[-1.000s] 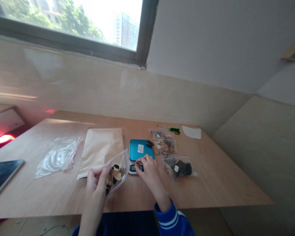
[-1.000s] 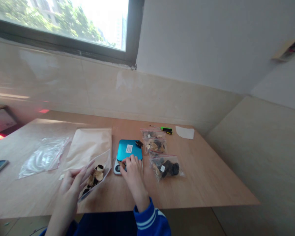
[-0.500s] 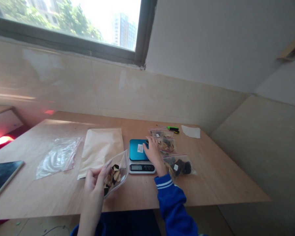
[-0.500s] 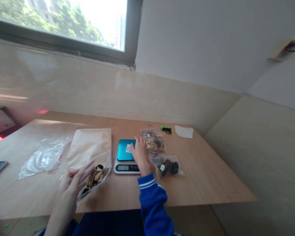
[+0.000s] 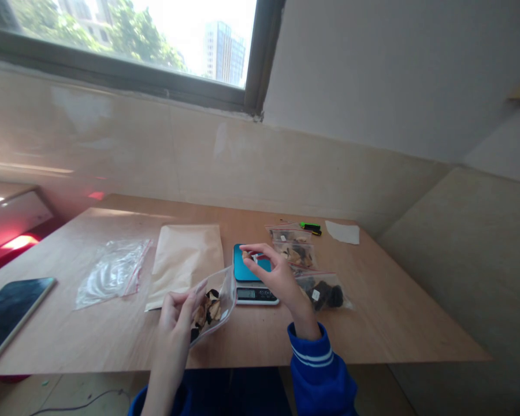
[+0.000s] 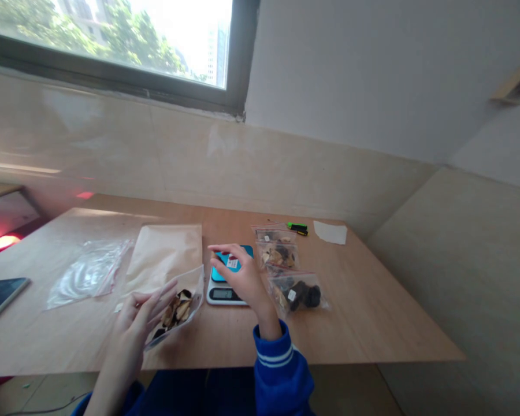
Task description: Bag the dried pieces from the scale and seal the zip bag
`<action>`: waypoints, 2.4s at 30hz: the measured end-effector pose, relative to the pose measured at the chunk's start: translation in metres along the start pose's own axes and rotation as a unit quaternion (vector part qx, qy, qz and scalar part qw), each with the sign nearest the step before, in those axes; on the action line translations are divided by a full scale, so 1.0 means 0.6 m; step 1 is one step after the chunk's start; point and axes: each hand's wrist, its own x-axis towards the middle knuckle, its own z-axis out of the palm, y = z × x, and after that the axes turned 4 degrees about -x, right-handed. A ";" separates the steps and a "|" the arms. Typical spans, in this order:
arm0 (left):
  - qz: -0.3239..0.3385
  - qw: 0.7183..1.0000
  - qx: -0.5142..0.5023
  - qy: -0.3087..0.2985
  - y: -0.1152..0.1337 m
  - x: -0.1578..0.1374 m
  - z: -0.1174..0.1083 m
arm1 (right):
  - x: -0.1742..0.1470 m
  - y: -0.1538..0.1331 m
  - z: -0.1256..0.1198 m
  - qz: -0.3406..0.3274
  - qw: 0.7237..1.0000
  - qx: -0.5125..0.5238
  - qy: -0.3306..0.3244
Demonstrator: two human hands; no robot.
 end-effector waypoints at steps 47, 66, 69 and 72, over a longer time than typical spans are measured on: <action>0.042 0.970 0.089 -0.224 0.020 -0.009 0.022 | -0.143 -0.006 0.032 0.221 0.838 0.178 0.466; 0.220 0.969 0.024 -0.107 0.004 -0.046 0.039 | -0.148 -0.050 0.036 -0.056 0.968 -0.169 0.177; 0.249 0.960 0.039 -0.120 -0.003 -0.045 0.036 | -0.149 -0.076 0.037 -0.065 0.967 -0.181 0.167; 0.279 0.949 0.053 -0.137 -0.007 -0.043 0.035 | -0.148 -0.083 0.034 -0.061 0.963 -0.192 0.182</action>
